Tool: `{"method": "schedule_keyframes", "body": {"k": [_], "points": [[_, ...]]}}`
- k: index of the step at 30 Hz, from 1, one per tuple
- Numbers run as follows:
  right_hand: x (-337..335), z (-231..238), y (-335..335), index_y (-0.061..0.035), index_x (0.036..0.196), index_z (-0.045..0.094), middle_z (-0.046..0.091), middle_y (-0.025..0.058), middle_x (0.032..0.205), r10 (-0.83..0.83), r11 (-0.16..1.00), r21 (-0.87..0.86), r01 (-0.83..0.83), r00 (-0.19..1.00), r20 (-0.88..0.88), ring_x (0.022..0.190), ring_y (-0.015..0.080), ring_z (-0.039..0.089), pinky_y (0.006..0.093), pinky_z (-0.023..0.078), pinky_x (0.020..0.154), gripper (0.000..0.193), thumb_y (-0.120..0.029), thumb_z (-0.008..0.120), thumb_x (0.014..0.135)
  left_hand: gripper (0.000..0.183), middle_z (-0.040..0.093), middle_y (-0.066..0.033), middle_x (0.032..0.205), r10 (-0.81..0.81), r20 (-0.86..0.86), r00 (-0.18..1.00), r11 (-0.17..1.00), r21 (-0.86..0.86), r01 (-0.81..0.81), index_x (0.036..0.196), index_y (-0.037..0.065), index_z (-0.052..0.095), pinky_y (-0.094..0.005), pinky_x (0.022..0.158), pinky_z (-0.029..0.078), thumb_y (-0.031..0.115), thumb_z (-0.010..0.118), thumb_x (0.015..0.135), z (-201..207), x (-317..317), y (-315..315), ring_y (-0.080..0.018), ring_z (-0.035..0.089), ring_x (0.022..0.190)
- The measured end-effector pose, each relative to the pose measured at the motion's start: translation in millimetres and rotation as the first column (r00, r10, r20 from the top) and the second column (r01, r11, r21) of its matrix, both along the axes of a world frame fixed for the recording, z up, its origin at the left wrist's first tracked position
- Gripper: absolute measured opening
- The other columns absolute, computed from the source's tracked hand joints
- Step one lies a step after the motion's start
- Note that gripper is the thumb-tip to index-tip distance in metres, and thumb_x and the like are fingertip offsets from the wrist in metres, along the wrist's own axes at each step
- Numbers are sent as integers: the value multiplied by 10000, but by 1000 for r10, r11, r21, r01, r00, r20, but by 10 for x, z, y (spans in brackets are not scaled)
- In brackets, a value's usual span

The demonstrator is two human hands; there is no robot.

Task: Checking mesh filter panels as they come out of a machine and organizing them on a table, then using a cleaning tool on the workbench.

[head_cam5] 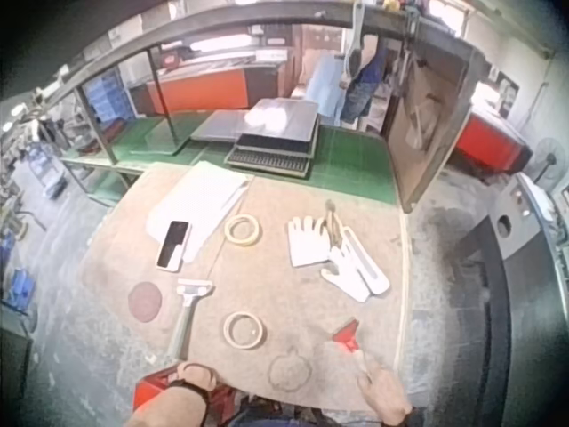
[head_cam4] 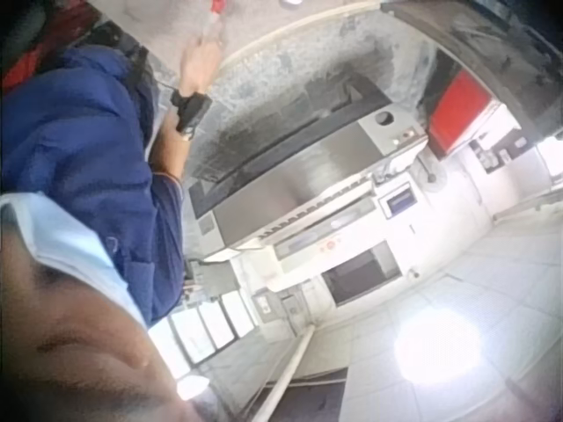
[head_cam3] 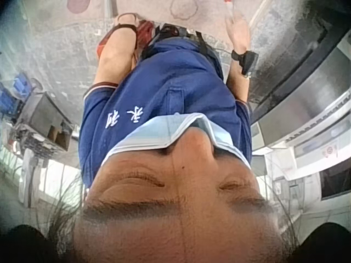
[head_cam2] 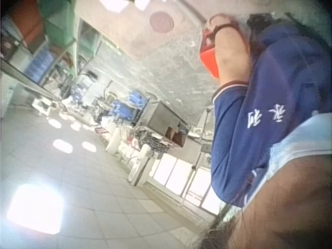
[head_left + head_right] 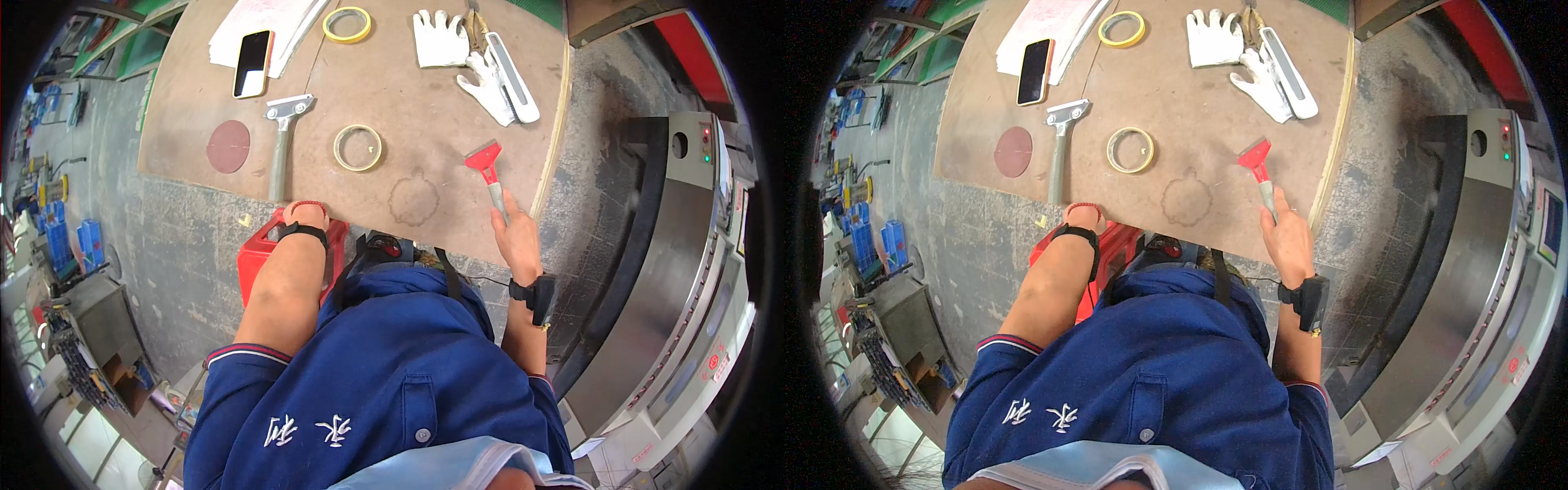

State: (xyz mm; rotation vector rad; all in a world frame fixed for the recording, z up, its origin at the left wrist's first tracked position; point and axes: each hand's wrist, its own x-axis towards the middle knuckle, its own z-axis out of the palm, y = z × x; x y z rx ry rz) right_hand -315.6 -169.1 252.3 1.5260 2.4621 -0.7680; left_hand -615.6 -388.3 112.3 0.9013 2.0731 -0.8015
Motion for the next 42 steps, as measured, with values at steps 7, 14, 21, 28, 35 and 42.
{"method": "schedule_keyframes", "body": {"k": [7,14,21,28,35,42], "points": [[-1,13,-147,-28,1197,490,571,285,749,-11,996,88,11,1000,-9,715,426,572,463,447,605,416,-237,532,841,301,607,-87,1086,5,34,999,998,-68,-3,988,170,662,-373,869,449,242,447,790,246,61,165,-271,570,1018],[-31,117,-161,-50,1220,469,577,265,733,33,995,97,-33,999,4,705,428,570,471,444,601,425,-233,531,841,316,606,-102,1088,68,38,997,997,-50,-67,1011,145,654,-373,882,442,233,447,790,414,93,205,-284,560,1037],[-99,17,-179,-69,1254,438,589,251,844,41,999,-17,-40,999,20,755,418,577,468,459,668,474,-282,516,839,313,607,-98,1087,50,36,998,998,-41,-49,999,146,659,-374,877,443,221,433,796,274,72,146,-274,559,1040],[-42,18,-173,-55,1242,454,583,278,887,-8,1000,-21,7,999,-47,791,431,567,465,451,680,464,-287,515,844,291,630,-65,1042,12,-14,1000,1000,-10,-12,959,177,675,-362,856,453,248,447,792,48,30,-7,-249,571,1021],[-78,58,-197,-35,1218,469,575,272,751,35,998,59,-32,998,-58,713,428,568,465,437,598,425,-214,538,839,245,653,-33,971,32,-42,999,999,7,-31,875,204,689,-339,801,469,244,469,776,63,35,53,-222,598,946],[-15,-39,-186,-78,1246,454,585,271,806,11,999,-43,-12,999,-34,745,427,574,474,451,636,457,-277,522,840,263,647,-56,985,16,-19,1000,999,48,-15,884,188,689,-357,819,466,250,458,775,-29,1,-15,-256,597,948]]}}
